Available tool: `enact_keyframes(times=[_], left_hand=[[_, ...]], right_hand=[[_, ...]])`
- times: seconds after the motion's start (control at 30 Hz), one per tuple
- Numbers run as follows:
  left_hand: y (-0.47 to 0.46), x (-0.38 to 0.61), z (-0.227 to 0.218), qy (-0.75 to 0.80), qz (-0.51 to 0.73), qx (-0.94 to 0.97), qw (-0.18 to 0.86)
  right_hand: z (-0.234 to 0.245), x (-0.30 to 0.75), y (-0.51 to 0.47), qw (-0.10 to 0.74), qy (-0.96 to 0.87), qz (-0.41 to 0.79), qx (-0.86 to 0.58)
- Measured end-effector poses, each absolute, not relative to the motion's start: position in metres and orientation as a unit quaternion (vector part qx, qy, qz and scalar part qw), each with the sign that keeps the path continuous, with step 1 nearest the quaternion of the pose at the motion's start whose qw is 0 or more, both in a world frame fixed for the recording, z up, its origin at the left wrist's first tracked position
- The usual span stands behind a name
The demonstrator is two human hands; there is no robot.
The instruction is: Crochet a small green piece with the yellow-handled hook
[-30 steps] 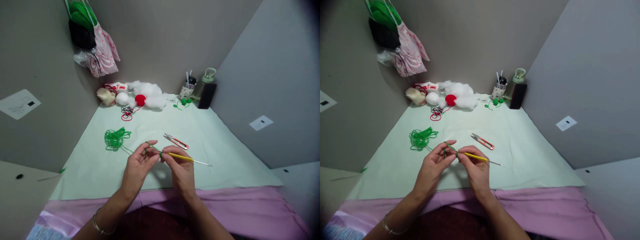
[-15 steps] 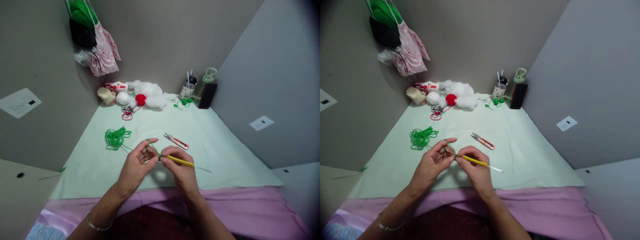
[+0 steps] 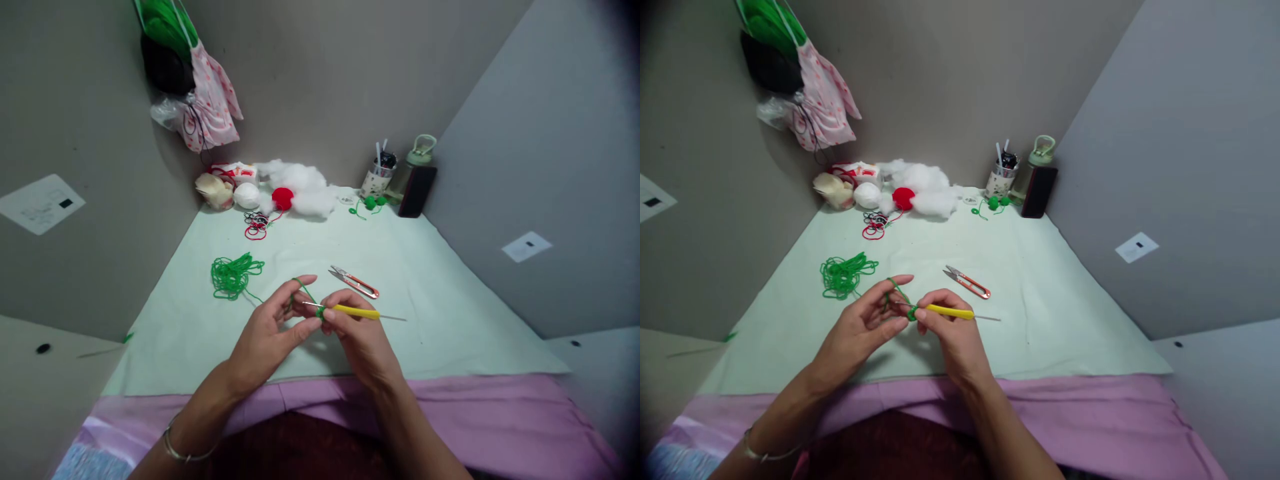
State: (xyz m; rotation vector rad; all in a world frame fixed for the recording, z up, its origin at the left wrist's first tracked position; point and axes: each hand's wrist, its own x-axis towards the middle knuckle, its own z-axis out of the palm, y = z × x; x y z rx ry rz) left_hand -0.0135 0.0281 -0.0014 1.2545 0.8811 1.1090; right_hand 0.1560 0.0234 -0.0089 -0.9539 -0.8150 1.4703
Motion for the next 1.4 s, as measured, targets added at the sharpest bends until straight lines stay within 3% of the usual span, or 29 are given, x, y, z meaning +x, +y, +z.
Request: enact_keyframes(times=[0.23, 0.47, 0.53, 0.73, 0.87, 1.1, 1.4], left_hand=[[0.028, -0.016, 0.002, 0.359, 0.455, 0.551, 0.601], [0.036, -0.023, 0.003, 0.364, 0.478, 0.705, 0.378], [0.036, -0.022, 0.003, 0.363, 0.483, 0.710, 0.361], [0.028, -0.014, 0.004, 0.387, 0.489, 0.570, 0.535], [0.028, -0.010, 0.000, 0.367, 0.513, 0.496, 0.597], [0.028, 0.000, -0.008, 0.359, 0.547, 0.420, 0.628], [0.021, 0.007, -0.010, 0.338, 0.522, 0.435, 0.651]], right_hand=[[-0.009, 0.158, 0.023, 0.523, -0.292, 0.726, -0.338], [-0.010, 0.158, 0.026, 0.487, -0.276, 0.763, -0.324], [-0.010, 0.159, 0.026, 0.491, -0.285, 0.756, -0.325], [-0.006, 0.158, 0.022, 0.527, -0.281, 0.737, -0.317], [-0.004, 0.154, 0.021, 0.524, -0.270, 0.741, -0.322], [-0.012, 0.146, 0.024, 0.571, -0.264, 0.697, -0.344], [-0.012, 0.141, 0.022, 0.670, -0.399, 0.502, -0.375]])
